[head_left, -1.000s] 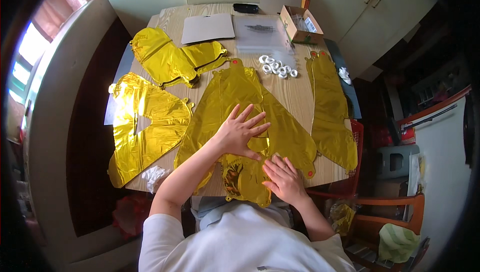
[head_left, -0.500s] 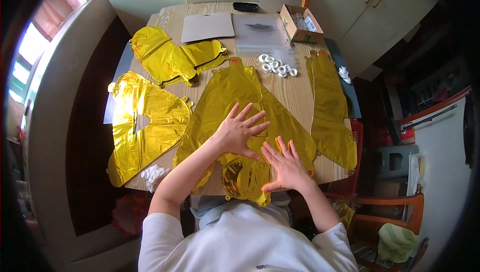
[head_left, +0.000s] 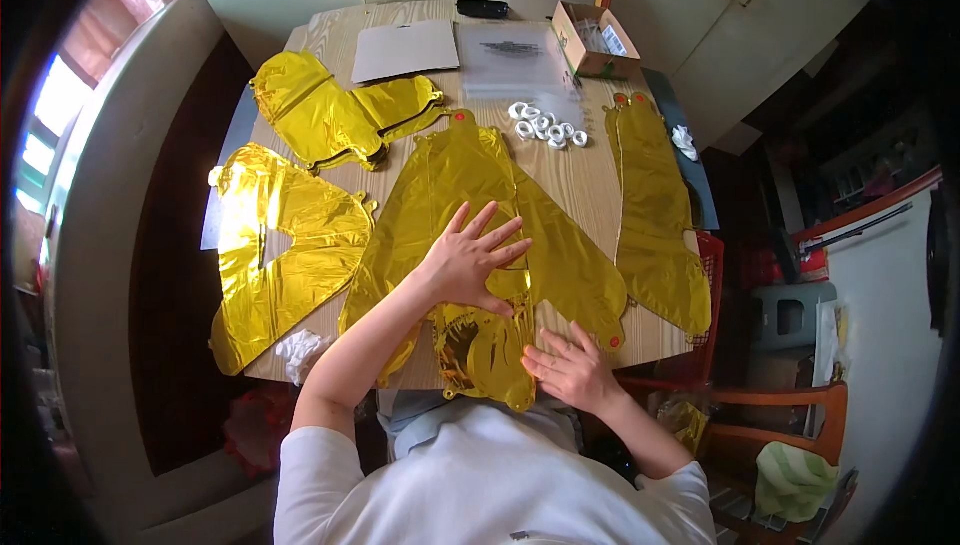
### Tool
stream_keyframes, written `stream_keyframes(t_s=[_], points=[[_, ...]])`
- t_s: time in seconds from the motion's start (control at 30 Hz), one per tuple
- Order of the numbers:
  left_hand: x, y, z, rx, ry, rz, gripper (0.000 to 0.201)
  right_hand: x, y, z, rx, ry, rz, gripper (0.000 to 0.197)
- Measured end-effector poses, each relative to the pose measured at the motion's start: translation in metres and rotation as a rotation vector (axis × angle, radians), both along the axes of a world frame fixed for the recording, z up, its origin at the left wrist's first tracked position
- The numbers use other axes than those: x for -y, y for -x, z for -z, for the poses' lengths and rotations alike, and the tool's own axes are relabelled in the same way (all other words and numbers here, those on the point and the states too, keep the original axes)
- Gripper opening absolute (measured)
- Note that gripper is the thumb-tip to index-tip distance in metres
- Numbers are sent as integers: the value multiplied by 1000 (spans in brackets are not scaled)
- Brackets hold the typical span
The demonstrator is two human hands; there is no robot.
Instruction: Folding gold metallic sheets and placing them into cardboard sleeves.
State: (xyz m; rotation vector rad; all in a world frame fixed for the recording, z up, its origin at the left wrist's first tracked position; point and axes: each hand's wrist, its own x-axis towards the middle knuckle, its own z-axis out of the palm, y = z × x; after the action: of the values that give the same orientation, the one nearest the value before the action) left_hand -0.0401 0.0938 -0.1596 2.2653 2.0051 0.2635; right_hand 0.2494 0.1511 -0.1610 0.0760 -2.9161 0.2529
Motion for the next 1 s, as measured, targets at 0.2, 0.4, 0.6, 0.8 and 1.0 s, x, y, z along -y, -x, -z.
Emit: stream_keyframes(t_s=[0.2, 0.4, 0.6, 0.8, 1.0], points=[[-1, 0, 0, -12, -7, 0, 110, 13, -2, 9, -219, 55, 10, 11], [-1, -1, 1, -18, -13, 0, 110, 9, -9, 15, -232, 112, -83, 11], [0, 0, 0, -19, -15, -1, 110, -8, 8, -4, -93, 403, -76, 19], [-1, -1, 0, -7, -29, 6, 110, -22, 34, 1, -148, 218, 94, 28], [0, 0, -2, -3, -17, 1, 109, -35, 49, -12, -33, 160, 126, 44]])
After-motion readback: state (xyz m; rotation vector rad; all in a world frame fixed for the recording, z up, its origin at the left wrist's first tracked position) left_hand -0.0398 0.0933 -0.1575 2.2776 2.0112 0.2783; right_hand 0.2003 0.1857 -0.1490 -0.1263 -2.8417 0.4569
